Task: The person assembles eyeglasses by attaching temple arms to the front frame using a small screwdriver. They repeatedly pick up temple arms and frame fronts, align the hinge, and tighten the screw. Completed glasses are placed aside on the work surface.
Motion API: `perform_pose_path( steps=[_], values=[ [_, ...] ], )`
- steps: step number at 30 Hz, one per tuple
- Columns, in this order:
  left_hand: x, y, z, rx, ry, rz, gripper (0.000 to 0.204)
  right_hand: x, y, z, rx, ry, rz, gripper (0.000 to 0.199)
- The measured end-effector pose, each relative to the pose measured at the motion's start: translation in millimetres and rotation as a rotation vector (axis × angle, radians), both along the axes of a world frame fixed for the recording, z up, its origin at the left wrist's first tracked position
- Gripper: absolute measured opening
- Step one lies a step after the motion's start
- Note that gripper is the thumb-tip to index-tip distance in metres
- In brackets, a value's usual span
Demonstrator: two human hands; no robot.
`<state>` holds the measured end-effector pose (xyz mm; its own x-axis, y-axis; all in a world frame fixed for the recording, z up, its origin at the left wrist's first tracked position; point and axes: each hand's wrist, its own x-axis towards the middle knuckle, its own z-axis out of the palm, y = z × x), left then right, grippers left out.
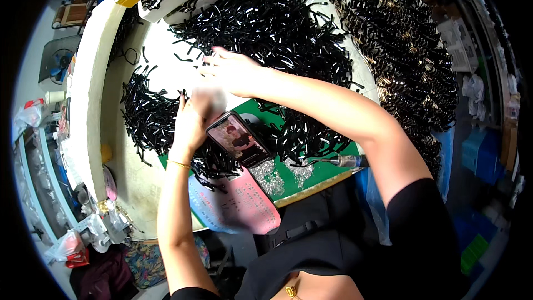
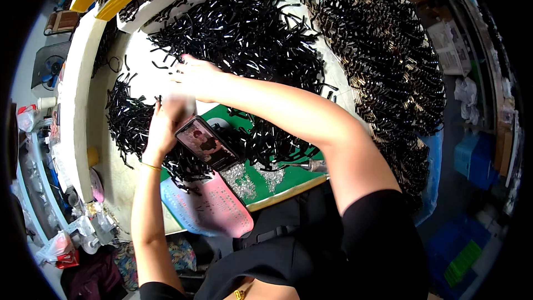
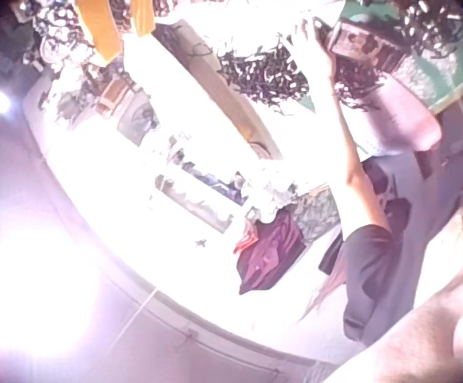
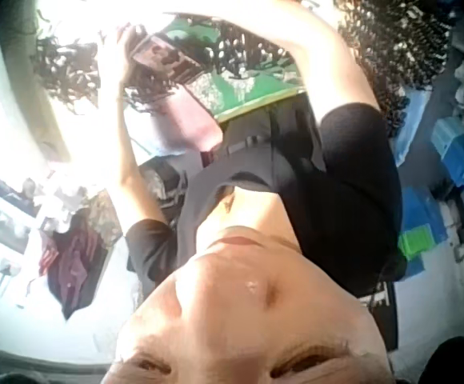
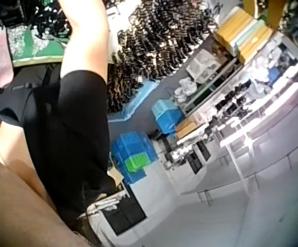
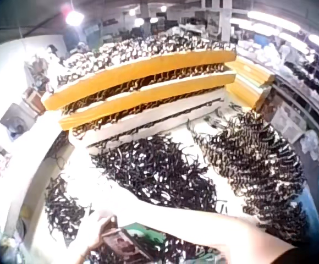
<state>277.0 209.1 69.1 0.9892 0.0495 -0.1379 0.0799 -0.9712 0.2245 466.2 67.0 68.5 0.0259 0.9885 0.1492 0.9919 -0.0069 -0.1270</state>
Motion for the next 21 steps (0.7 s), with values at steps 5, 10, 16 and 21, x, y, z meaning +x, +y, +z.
perform_pose_path(
  steps=[5, 10, 16, 21],
  values=[
    [-33.4, -15.1, 16.4, 0.11, 0.048, 0.015, 0.041, 6.8, 12.1, -49.4, -0.116, -0.064, 0.064, 0.044],
    [-89.4, -5.9, 22.9, 0.069, 0.024, 0.063, 0.034, 6.1, -65.1, -19.5, -0.1, 0.01, 0.099, 0.039],
    [-75.0, 5.7, 59.8, -0.132, 0.006, 0.179, 0.028, 0.3, -132.2, 28.2, -0.355, 0.009, 0.065, 0.03],
    [50.4, 56.0, 20.6, -0.481, -0.347, 0.587, 0.033, 21.8, -147.2, 57.1, 0.048, 0.442, -0.084, 0.02]
  ],
)
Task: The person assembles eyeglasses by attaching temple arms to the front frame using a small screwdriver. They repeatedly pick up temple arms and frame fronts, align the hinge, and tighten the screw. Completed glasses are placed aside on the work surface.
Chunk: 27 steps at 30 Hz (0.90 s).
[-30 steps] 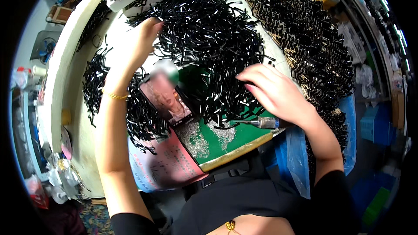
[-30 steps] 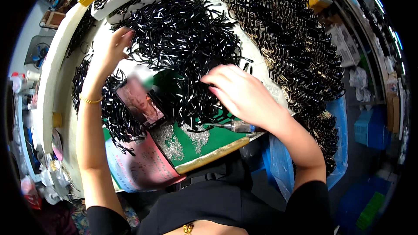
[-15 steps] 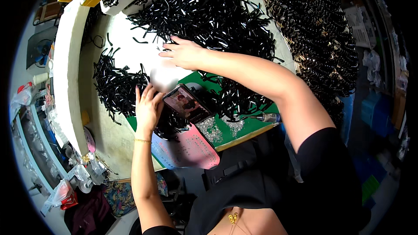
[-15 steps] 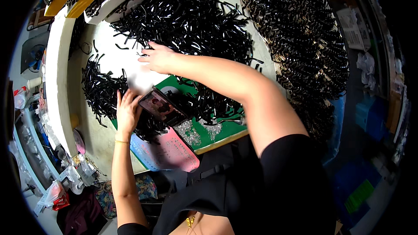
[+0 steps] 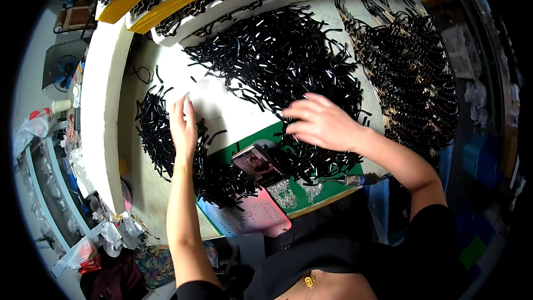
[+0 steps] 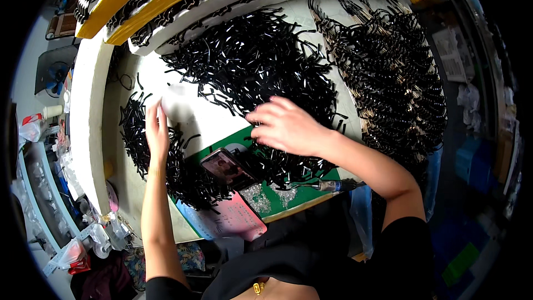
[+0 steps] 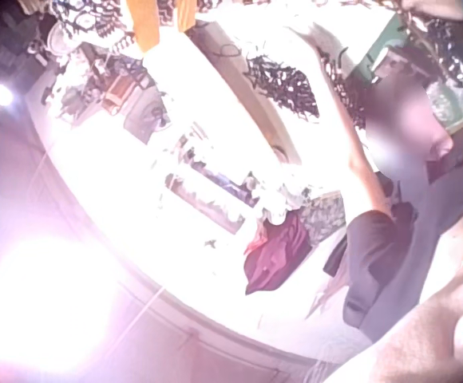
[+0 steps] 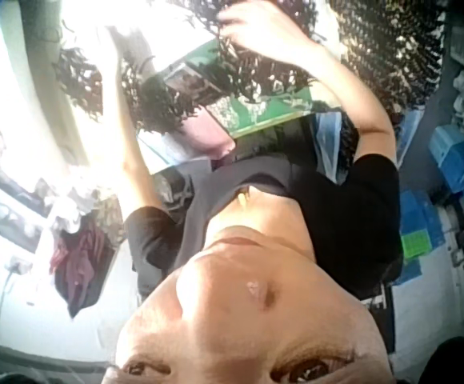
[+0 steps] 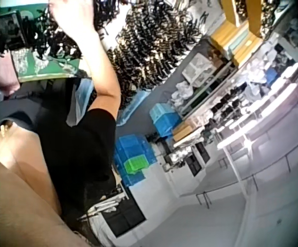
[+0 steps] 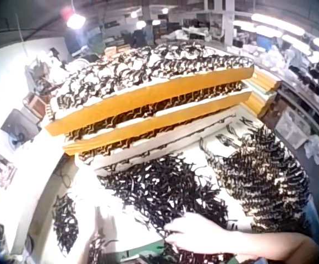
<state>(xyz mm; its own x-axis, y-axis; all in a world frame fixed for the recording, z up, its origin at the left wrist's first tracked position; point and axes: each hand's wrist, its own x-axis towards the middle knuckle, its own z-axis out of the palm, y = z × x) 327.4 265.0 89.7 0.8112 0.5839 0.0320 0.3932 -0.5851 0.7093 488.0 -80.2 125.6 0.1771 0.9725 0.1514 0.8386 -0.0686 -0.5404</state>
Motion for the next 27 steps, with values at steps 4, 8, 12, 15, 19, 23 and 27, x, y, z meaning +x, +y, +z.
perform_pose_path(
  steps=[4, 8, 12, 15, 19, 23, 27],
  values=[
    [101.3, 63.9, -97.0, 0.196, -0.107, 0.153, 0.047, 34.2, -4.8, 5.0, -0.042, -0.103, -0.445, 0.036],
    [135.1, 38.4, -112.9, 0.28, -0.007, 0.215, 0.046, 43.6, -42.5, -13.9, -0.146, 0.013, -0.682, 0.051],
    [123.8, 36.1, -117.8, 0.083, -0.048, 0.042, 0.047, 40.0, -64.9, -56.0, -0.12, 0.185, -0.769, 0.056],
    [125.3, 9.5, -123.7, -0.11, 0.032, 0.002, 0.04, 28.3, -64.3, -92.4, -0.051, 0.155, -0.792, 0.051],
    [140.7, -63.2, -124.3, -0.171, 0.104, 0.218, 0.043, 28.3, -63.1, -99.9, 0.015, 0.146, -0.812, 0.048],
    [142.4, -131.9, -109.1, -0.407, 0.051, 0.264, 0.05, 25.7, -60.0, -95.0, 0.063, 0.253, -0.803, 0.045],
    [126.0, -193.0, -83.0, -0.483, -0.05, 0.292, 0.057, 15.6, -61.6, -84.4, 0.038, 0.348, -0.784, 0.044]
  ],
)
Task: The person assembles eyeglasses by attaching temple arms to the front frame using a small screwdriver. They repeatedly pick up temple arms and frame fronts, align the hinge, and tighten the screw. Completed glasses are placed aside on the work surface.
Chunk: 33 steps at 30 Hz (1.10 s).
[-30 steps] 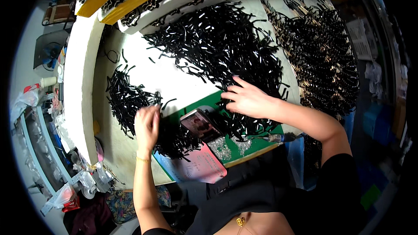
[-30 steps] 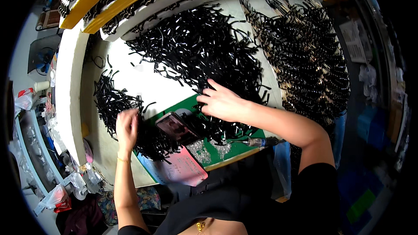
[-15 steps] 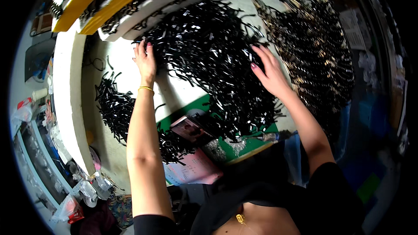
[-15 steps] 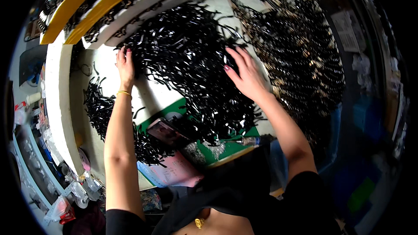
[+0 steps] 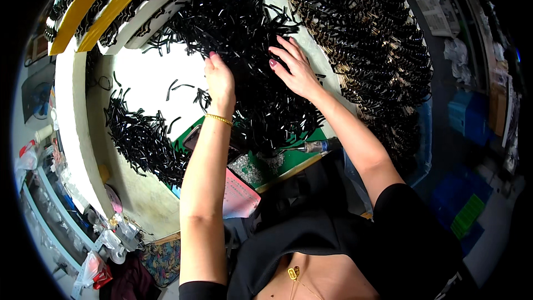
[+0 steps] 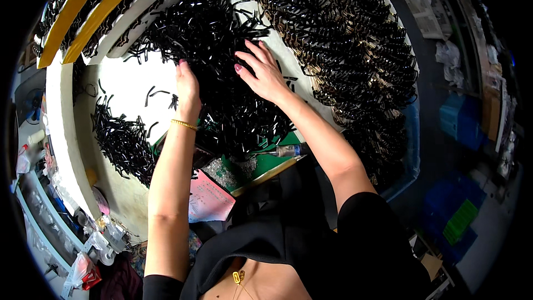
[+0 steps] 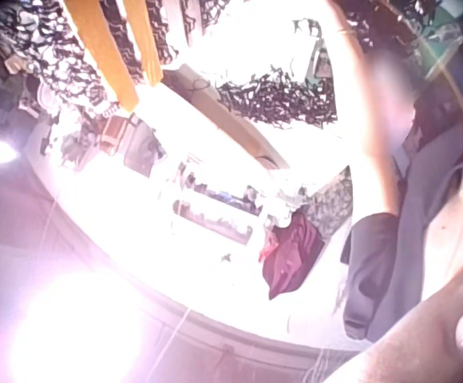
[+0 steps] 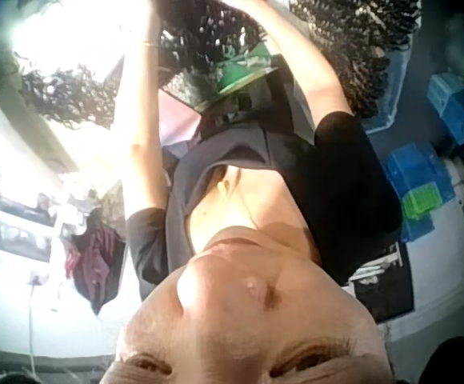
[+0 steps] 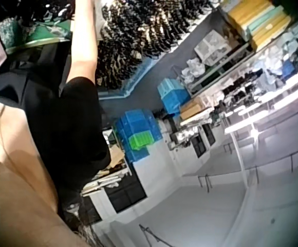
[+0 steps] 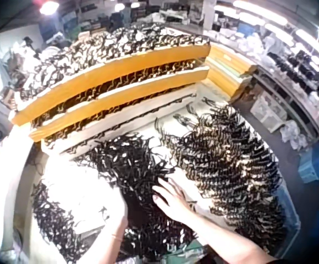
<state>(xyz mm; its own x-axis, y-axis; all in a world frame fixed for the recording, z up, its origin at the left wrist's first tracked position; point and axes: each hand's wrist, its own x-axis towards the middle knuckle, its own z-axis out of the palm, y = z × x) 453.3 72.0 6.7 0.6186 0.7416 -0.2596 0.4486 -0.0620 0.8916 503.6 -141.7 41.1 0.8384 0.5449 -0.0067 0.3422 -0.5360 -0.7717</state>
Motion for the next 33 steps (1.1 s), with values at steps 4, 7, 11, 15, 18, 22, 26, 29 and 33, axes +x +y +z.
perform_pose_path(
  steps=[4, 7, 11, 15, 18, 22, 26, 29, 33],
  values=[
    [-19.1, -42.9, 46.8, -0.118, -0.011, -0.069, 0.047, -9.9, -7.0, 9.0, 0.073, 0.112, 0.01, 0.046],
    [-32.5, -69.2, 62.4, -0.1, -0.089, -0.093, 0.038, -18.2, -17.4, 16.2, 0.122, 0.145, 0.018, 0.045],
    [-56.7, -85.6, 91.2, -0.455, 0.017, -0.292, 0.052, -21.3, -42.7, 26.3, 0.112, 0.154, 0.033, 0.045],
    [-78.9, -97.2, 100.3, -0.323, 0.034, -0.485, 0.062, -15.2, -48.6, 50.7, 0.066, -0.049, -0.008, 0.033],
    [-96.9, -101.7, 123.6, -0.039, 0.093, -0.516, 0.065, -11.2, -14.0, 90.3, 0.103, -0.311, 0.001, 0.025],
    [-125.9, -101.6, 135.8, 0.191, 0.102, -0.577, 0.055, -6.8, 90.9, 81.0, 0.198, -0.131, 0.432, 0.027],
    [-153.5, -86.9, 171.8, 0.198, -0.109, -0.443, 0.025, -20.6, 206.6, 24.7, -0.026, -0.287, 0.769, 0.043],
    [-196.1, -57.8, 162.0, 0.484, -0.11, -0.272, 0.025, -27.4, 246.5, -5.0, -0.33, -0.328, 0.902, 0.054],
    [-284.1, -2.6, 121.2, 0.632, 0.136, 0.091, 0.021, -35.6, 193.9, 0.6, -0.351, -0.465, 1.044, 0.053]
  ],
)
